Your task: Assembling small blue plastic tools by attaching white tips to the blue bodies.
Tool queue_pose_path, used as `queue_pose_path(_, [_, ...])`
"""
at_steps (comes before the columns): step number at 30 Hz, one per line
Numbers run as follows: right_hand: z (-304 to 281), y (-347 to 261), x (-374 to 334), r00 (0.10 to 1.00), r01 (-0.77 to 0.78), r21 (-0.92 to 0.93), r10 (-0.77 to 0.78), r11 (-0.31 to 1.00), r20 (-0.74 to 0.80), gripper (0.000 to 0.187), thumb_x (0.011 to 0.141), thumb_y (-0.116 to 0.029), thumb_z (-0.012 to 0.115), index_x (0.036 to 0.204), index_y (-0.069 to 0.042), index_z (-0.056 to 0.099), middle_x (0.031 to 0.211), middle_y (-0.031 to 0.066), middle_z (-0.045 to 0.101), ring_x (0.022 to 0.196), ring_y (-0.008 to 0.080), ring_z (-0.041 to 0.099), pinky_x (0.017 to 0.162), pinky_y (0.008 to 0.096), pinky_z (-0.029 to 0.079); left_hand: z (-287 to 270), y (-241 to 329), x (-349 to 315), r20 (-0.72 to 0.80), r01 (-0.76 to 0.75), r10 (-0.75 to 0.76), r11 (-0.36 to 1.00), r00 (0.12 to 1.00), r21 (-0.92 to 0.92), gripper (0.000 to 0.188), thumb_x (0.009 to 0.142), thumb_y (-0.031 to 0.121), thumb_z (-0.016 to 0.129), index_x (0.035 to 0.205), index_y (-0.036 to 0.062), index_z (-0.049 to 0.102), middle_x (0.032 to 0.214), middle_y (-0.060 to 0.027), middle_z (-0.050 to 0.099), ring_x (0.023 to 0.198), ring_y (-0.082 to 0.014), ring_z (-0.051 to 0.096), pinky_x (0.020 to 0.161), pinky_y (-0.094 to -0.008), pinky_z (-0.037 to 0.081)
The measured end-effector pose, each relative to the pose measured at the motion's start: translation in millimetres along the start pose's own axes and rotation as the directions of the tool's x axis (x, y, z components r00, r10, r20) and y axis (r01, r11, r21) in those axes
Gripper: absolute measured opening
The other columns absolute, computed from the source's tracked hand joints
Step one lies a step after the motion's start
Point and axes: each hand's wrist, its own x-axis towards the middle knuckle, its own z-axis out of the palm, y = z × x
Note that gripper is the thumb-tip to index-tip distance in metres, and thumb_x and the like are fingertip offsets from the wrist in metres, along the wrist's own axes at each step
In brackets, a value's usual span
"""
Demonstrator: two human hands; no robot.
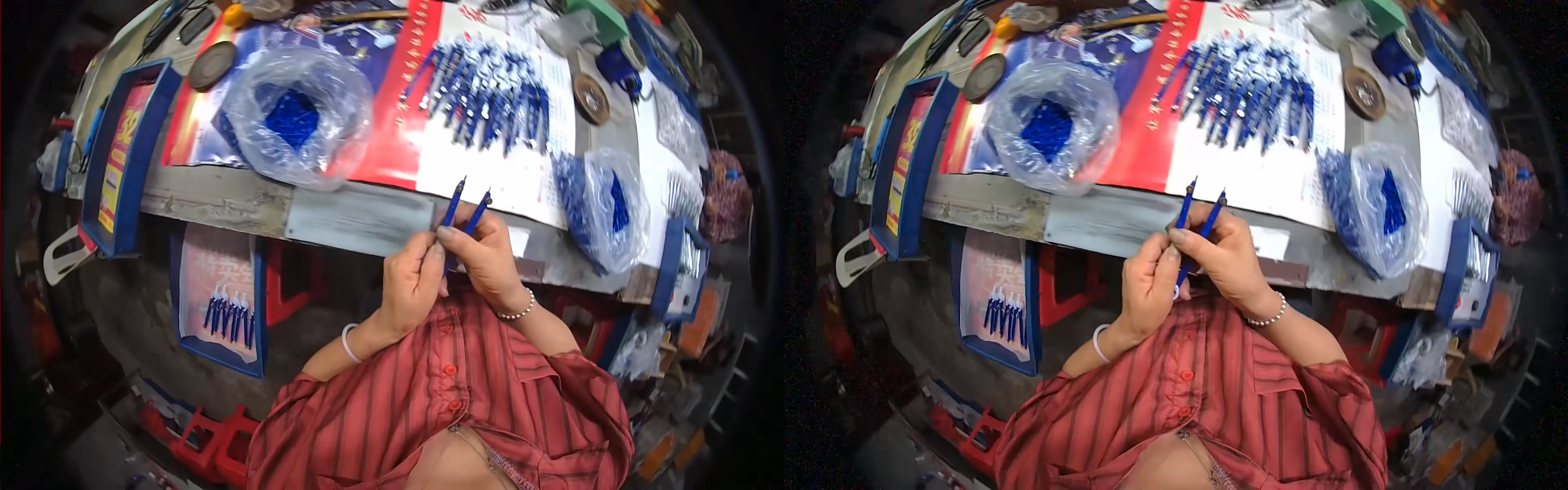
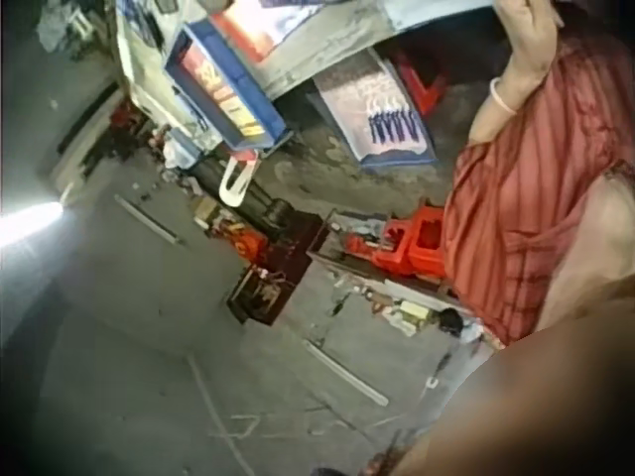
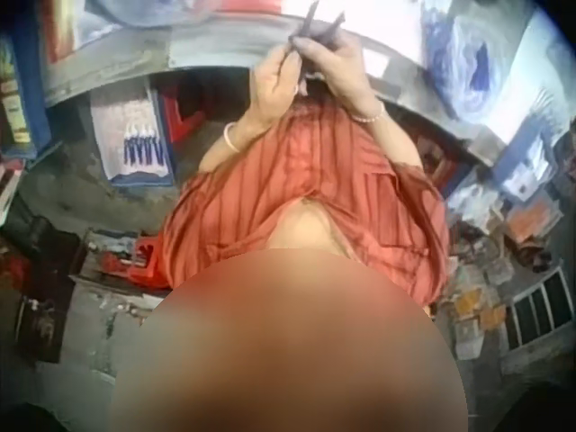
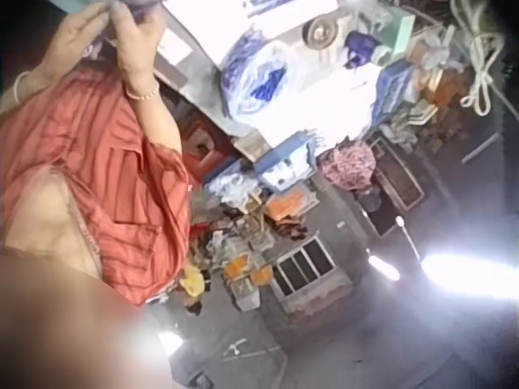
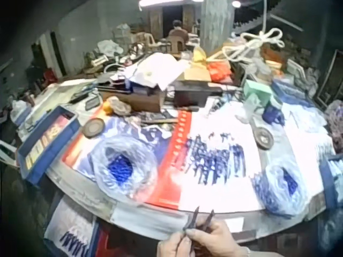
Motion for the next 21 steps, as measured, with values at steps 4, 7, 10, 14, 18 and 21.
queue_pose_path(4, [-14.3, -0.1, -13.3, 0.992, 0.114, -0.019, -0.114, 0.993, -0.054, 0.006, 0.085, -0.008, 0.062, 0.084, -0.002, 0.062, 0.077, -0.0006, 0.060, 0.067, 0.0057, 0.053, 0.059, 0.0203, 0.042, 20.1, 4.6, -6.3, 0.021, 0.015, -0.017, 0.998, 1.000, 0.064, 0.021, 0.097, 0.016, 0.041, 0.092, -0.0007, 0.054, 0.065, -0.0019, 0.056, 0.048, -0.0063, 0.052, 0.045, -0.0207, 0.040])
queue_pose_path(7, [-25.1, 3.7, -16.4, 0.968, 0.220, -0.074, -0.227, 0.973, -0.109, 0.021, 0.089, -0.013, 0.060, 0.072, -0.001, 0.055, 0.068, 0.0000, 0.053, 0.054, 0.0054, 0.049, 0.042, 0.0207, 0.041, 33.7, 0.6, -12.2, 0.069, -0.011, 0.005, 0.997, 0.998, 0.075, 0.021, 0.097, 0.014, 0.041, 0.091, -0.0015, 0.054, 0.065, -0.0012, 0.055, 0.048, -0.0057, 0.052, 0.044, -0.0205, 0.040])
queue_pose_path(10, [-36.6, 2.1, -17.2, 0.978, 0.165, -0.060, -0.172, 0.984, -0.120, 0.013, 0.087, -0.011, 0.059, 0.081, -0.001, 0.062, 0.072, -0.0002, 0.059, 0.067, 0.0049, 0.051, 0.057, 0.0217, 0.039, 41.6, 2.4, -13.9, 0.049, 0.026, -0.028, 0.999, 0.998, 0.034, 0.021, 0.097, 0.014, 0.041, 0.090, -0.0015, 0.053, 0.064, 0.0000, 0.052, 0.047, -0.0047, 0.050, 0.044, -0.0197, 0.039])
queue_pose_path(14, [-38.9, -3.4, -31.3, 0.989, 0.139, -0.083, -0.143, 0.987, -0.041, 0.022, 0.087, -0.008, 0.058, 0.107, -0.002, 0.052, 0.092, 0.0027, 0.058, 0.078, 0.0070, 0.053, 0.072, 0.0237, 0.044, 42.4, 2.5, -13.5, 0.000, 0.081, -0.081, 0.995, 0.997, -0.052, 0.023, 0.097, 0.016, 0.043, 0.085, -0.0006, 0.053, 0.062, -0.0005, 0.053, 0.047, -0.0045, 0.049, 0.044, -0.0199, 0.039])
queue_pose_path(18, [-47.9, 23.9, -54.7, 0.987, 0.128, 0.098, -0.136, 0.987, 0.090, 0.020, 0.090, -0.005, 0.056, 0.108, 0.000, 0.050, 0.094, 0.0053, 0.058, 0.077, 0.0100, 0.057, 0.060, 0.0249, 0.054, 43.9, -0.4, -11.7, -0.017, 0.087, -0.088, 0.994, 0.996, -0.070, 0.026, 0.098, 0.019, 0.045, 0.084, -0.0009, 0.054, 0.061, -0.0009, 0.055, 0.048, -0.0041, 0.049, 0.044, -0.0202, 0.039])
queue_pose_path(21, [-43.6, 16.8, -52.7, 0.997, 0.067, 0.087, -0.064, 0.994, -0.039, 0.016, 0.089, -0.005, 0.057, 0.104, 0.001, 0.053, 0.091, 0.0055, 0.060, 0.075, 0.0092, 0.057, 0.063, 0.0236, 0.052, 47.1, -1.7, -8.9, 0.007, 0.114, -0.114, 0.990, 0.993, -0.086, 0.026, 0.098, 0.019, 0.045, 0.084, -0.0013, 0.055, 0.060, -0.0008, 0.055, 0.048, -0.0037, 0.049, 0.043, -0.0200, 0.038])
